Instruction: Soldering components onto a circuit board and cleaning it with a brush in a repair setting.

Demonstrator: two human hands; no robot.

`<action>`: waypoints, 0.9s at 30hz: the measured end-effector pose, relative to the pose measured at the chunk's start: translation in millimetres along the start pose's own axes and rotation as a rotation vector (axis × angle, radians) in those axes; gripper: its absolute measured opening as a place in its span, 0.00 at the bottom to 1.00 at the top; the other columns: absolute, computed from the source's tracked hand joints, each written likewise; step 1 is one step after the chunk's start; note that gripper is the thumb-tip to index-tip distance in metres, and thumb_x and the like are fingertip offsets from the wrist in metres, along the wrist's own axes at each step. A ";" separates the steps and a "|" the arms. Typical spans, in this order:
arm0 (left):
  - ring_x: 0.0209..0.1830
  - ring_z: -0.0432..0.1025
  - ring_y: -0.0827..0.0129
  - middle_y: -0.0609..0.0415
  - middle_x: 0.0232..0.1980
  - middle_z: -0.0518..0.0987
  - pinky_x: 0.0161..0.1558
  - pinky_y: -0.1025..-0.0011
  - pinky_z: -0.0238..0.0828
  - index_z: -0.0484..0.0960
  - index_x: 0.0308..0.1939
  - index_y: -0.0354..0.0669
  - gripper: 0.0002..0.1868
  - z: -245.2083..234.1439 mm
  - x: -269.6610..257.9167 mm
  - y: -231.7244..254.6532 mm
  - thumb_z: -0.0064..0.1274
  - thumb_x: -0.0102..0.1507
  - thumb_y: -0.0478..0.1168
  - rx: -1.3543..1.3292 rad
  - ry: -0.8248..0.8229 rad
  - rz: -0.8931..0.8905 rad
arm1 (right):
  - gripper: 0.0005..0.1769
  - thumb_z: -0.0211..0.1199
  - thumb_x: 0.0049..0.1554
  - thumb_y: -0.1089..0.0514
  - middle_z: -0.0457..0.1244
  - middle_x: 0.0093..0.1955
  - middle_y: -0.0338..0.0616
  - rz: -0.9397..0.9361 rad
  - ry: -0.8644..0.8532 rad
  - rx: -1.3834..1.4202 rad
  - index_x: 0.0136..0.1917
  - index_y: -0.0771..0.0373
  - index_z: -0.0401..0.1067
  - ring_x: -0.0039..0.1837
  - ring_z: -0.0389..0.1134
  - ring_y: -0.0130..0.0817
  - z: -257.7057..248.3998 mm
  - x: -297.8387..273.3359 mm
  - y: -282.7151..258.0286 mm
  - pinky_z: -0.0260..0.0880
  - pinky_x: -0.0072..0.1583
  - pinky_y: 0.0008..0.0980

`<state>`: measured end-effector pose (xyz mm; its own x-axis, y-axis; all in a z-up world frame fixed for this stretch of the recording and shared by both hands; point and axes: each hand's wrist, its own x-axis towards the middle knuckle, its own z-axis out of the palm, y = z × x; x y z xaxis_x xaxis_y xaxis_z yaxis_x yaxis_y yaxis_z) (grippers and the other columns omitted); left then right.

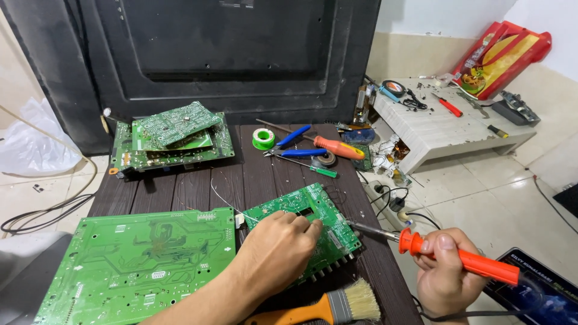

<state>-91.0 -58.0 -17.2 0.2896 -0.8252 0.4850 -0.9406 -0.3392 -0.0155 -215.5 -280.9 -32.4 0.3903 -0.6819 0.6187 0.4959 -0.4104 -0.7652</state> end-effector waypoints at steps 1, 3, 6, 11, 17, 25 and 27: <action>0.26 0.76 0.56 0.48 0.31 0.82 0.31 0.58 0.74 0.82 0.47 0.35 0.11 0.1 -0.1 0.1 0.46 0.65 0.30 -0.001 0.000 -0.001 | 0.18 0.52 0.60 0.52 0.49 0.26 0.42 0.001 -0.001 -0.001 0.33 0.65 0.60 0.25 0.42 0.24 0.8 -0.3 -0.9 0.42 0.30 0.26; 0.25 0.75 0.55 0.48 0.30 0.82 0.30 0.58 0.73 0.82 0.46 0.35 0.10 0.1 0.1 0.1 0.46 0.65 0.30 0.000 0.002 -0.005 | 0.18 0.51 0.60 0.54 0.49 0.26 0.42 -0.020 -0.011 0.009 0.33 0.66 0.60 0.25 0.42 0.23 2.5 -0.4 -2.7 0.40 0.30 0.26; 0.24 0.75 0.54 0.49 0.28 0.81 0.29 0.57 0.73 0.81 0.45 0.36 0.09 1.2 -0.6 0.0 0.46 0.64 0.29 -0.009 0.015 -0.013 | 0.18 0.51 0.60 0.54 0.49 0.26 0.42 -0.008 -0.008 -0.004 0.32 0.65 0.60 0.25 0.42 0.24 3.1 -0.7 -5.6 0.41 0.30 0.26; 0.24 0.75 0.53 0.49 0.28 0.81 0.29 0.55 0.75 0.80 0.47 0.34 0.09 0.1 0.4 0.5 0.45 0.67 0.31 -0.019 -0.006 -0.031 | 0.18 0.52 0.60 0.53 0.50 0.25 0.42 -0.029 -0.021 -0.036 0.32 0.64 0.62 0.24 0.44 0.25 0.0 -0.1 -1.6 0.44 0.29 0.26; 0.25 0.76 0.53 0.48 0.30 0.82 0.30 0.56 0.74 0.81 0.48 0.35 0.11 0.9 0.8 0.2 0.47 0.64 0.30 -0.009 0.018 -0.007 | 0.18 0.51 0.61 0.54 0.51 0.25 0.42 -0.052 -0.055 -0.029 0.32 0.65 0.62 0.24 0.45 0.24 0.0 0.0 -1.7 0.44 0.29 0.25; 0.25 0.75 0.53 0.49 0.29 0.81 0.29 0.57 0.72 0.81 0.44 0.37 0.09 4.7 -0.4 0.9 0.49 0.62 0.31 0.013 0.028 -0.015 | 0.17 0.50 0.60 0.55 0.50 0.26 0.42 -0.027 -0.052 -0.014 0.32 0.65 0.61 0.25 0.43 0.24 0.7 -1.7 -2.8 0.42 0.29 0.26; 0.25 0.75 0.53 0.49 0.30 0.81 0.29 0.57 0.72 0.81 0.44 0.37 0.09 4.6 -0.6 0.5 0.49 0.61 0.31 0.020 0.026 -0.009 | 0.18 0.51 0.61 0.53 0.50 0.25 0.41 -0.017 -0.026 0.003 0.33 0.64 0.62 0.24 0.43 0.23 0.3 -1.3 -0.7 0.44 0.29 0.25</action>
<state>-90.8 -59.8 -21.6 0.2929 -0.8101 0.5078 -0.9343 -0.3554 -0.0281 -216.1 -279.5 -32.6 0.4018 -0.6586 0.6362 0.5047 -0.4204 -0.7540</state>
